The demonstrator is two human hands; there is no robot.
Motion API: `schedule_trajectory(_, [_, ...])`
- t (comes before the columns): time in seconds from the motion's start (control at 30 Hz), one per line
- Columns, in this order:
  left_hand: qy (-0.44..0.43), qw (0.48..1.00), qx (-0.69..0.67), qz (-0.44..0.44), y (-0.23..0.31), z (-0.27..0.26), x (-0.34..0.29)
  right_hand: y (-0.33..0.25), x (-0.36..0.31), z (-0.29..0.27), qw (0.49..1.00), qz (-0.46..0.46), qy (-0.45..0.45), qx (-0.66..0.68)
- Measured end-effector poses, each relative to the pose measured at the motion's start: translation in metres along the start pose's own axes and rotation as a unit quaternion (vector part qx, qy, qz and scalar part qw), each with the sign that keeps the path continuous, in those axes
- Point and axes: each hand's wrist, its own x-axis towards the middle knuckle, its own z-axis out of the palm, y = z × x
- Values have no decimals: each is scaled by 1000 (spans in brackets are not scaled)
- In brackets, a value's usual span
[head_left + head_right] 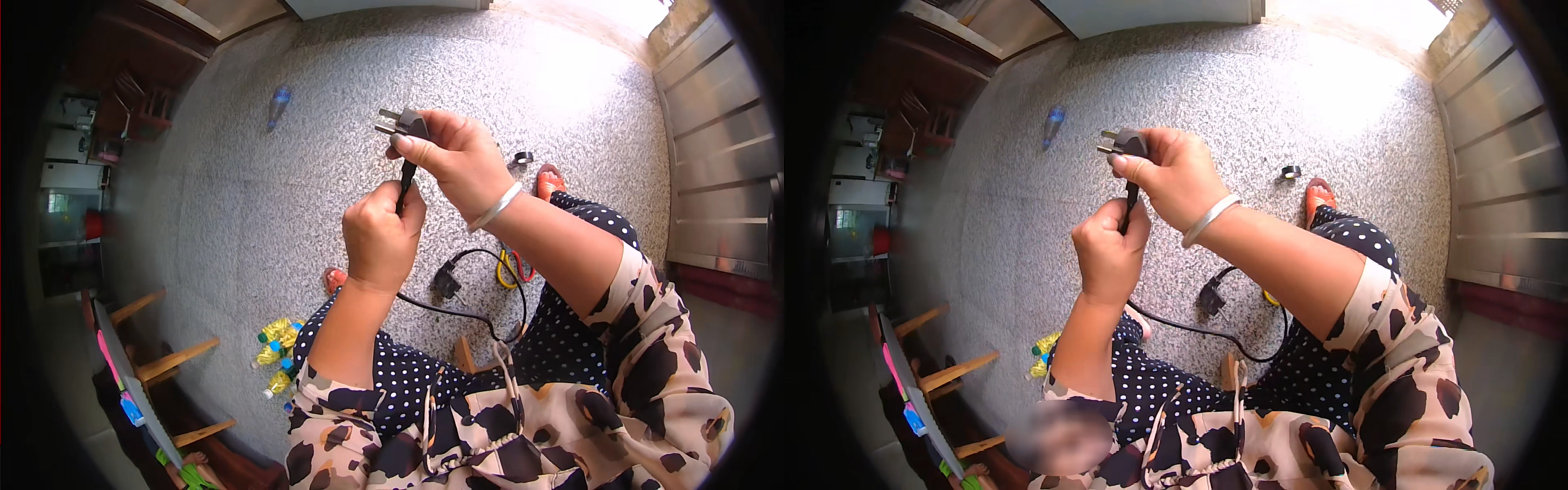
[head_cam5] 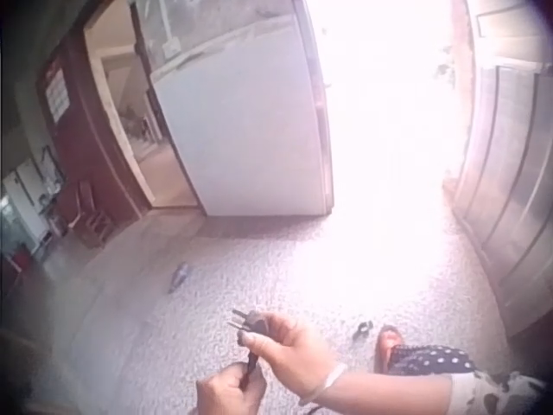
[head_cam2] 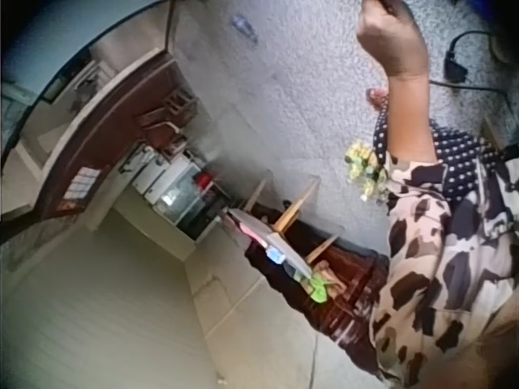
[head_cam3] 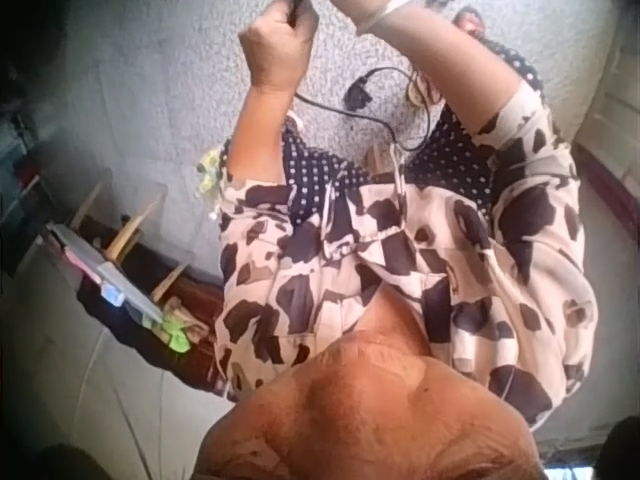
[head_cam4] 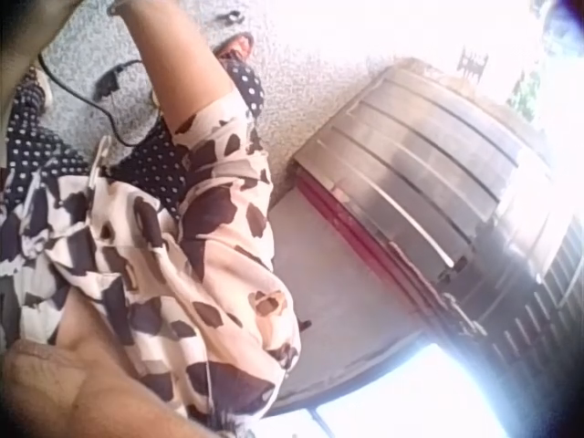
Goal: Repairing an electrical cord by wrapping it with tape and tightening the plug with a screwdriver.
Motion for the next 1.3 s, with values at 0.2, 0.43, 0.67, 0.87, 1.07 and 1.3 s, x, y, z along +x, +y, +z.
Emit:
schedule_trajectory(0.2, [-41, 998, 41, -37, -13, 11, 8, 2, 4, 8, 998, 31, 57, -19])
schedule_trajectory(0.43, [-265, 755, -542, -256, -18, -16, 6, -13, 5, -5, 996, 68, 9, 56])
schedule_trajectory(0.67, [-303, 544, -751, -220, -19, -15, 0, -16, -2, -9, 949, 194, -92, 233])
schedule_trajectory(0.87, [-182, 538, -769, -294, -11, -17, -14, -13, -2, -8, 930, 151, -175, 287])
schedule_trajectory(1.07, [-41, 780, -582, -226, -4, -12, -16, -6, 0, -6, 958, 103, -176, 201])
schedule_trajectory(1.3, [-12, 864, -458, -210, -4, -14, -13, 2, -1, 1, 970, 130, -98, 178])
